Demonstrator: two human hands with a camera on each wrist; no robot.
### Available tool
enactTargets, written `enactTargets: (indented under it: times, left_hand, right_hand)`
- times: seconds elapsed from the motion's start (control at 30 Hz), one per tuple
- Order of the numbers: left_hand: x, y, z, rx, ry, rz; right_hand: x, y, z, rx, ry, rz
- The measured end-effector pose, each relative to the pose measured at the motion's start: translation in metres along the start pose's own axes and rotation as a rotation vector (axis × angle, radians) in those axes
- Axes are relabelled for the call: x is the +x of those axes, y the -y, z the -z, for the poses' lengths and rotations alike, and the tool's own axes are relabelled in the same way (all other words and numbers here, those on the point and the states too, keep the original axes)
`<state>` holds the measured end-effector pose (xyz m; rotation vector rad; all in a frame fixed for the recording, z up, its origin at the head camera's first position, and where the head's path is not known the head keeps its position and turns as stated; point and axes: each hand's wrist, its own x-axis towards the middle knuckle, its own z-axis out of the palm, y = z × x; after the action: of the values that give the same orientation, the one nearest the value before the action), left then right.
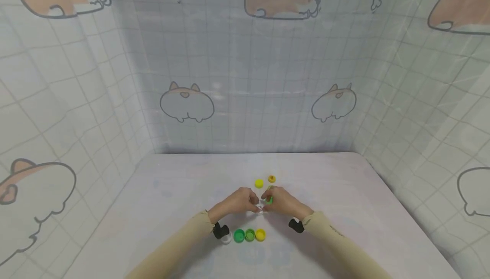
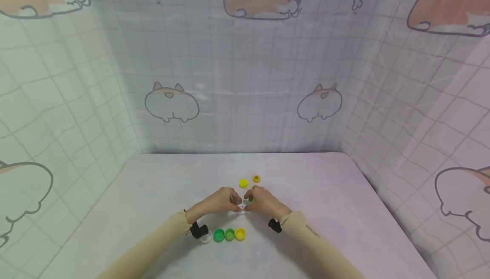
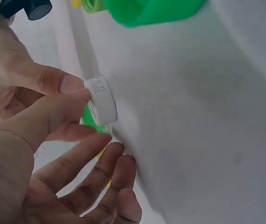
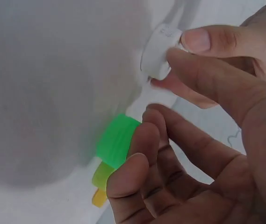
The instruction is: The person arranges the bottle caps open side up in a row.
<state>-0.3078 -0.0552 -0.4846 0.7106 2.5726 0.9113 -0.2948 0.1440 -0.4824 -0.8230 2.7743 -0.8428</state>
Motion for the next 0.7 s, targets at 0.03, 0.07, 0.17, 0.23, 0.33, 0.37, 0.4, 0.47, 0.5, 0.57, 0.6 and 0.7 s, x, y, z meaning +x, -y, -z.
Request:
enactTargets:
  times: [0.03, 0.07, 0.17, 0.23, 0.33, 0.37, 0.4, 0.47, 0.5, 0.57, 0.6, 0.7]
  left_hand:
    - [-0.0001, 0.0001, -0.0001, -0.003, 0.003, 0.008]
    - [-0.0005, -0.0001, -0.0001, -0.004, 0.007, 0.013]
    - [-0.002, -0.0005, 0.0002, 0.004, 0.013, 0.002]
    - [-0.003, -0.0004, 0.0002, 0.013, 0.011, -0.026]
    - [-0.0038, 0.0001, 0.0002, 0.036, 0.003, -0.074]
    - [-0.0039, 0.0005, 0.0, 0.045, -0.001, -0.086]
    - [-0.004, 0.0011, -0.0005, 0.05, -0.004, -0.094]
    - [-0.0044, 0.0015, -0.0012, 0.06, -0.01, -0.099]
    - [-0.0047, 0.0017, -0.0017, 0.063, -0.012, -0.097]
    - [-0.0058, 0.0015, -0.0023, 0.066, -0.017, -0.095]
    - [-0.0063, 0.0014, -0.0027, 0.068, -0.02, -0.096]
    - [-0.0081, 0.0005, -0.0028, 0.064, -0.032, -0.099]
  right_hand:
    - [-0.0002, -0.0002, -0.0008, 0.009, 0.004, 0.004]
    - [-0.0006, -0.0001, -0.0013, 0.019, 0.01, 0.005]
    - [-0.0021, 0.0008, -0.0027, 0.029, 0.022, 0.008]
    - [-0.0025, 0.0017, -0.0038, 0.017, 0.021, 0.017]
    - [-0.0028, 0.0028, -0.0057, -0.01, 0.011, 0.027]
    - [-0.0029, 0.0032, -0.0064, -0.018, 0.006, 0.029]
    - [-0.003, 0.0036, -0.007, -0.025, 0.002, 0.031]
    - [-0.0033, 0.0046, -0.008, -0.023, 0.001, 0.027]
    - [-0.0035, 0.0051, -0.0086, -0.023, 0.002, 0.027]
    - [-0.004, 0.0059, -0.0096, -0.021, 0.005, 0.025]
    - [-0.0041, 0.0061, -0.01, -0.023, 0.007, 0.024]
    - [-0.0048, 0.0063, -0.0104, -0.043, -0.002, 0.045]
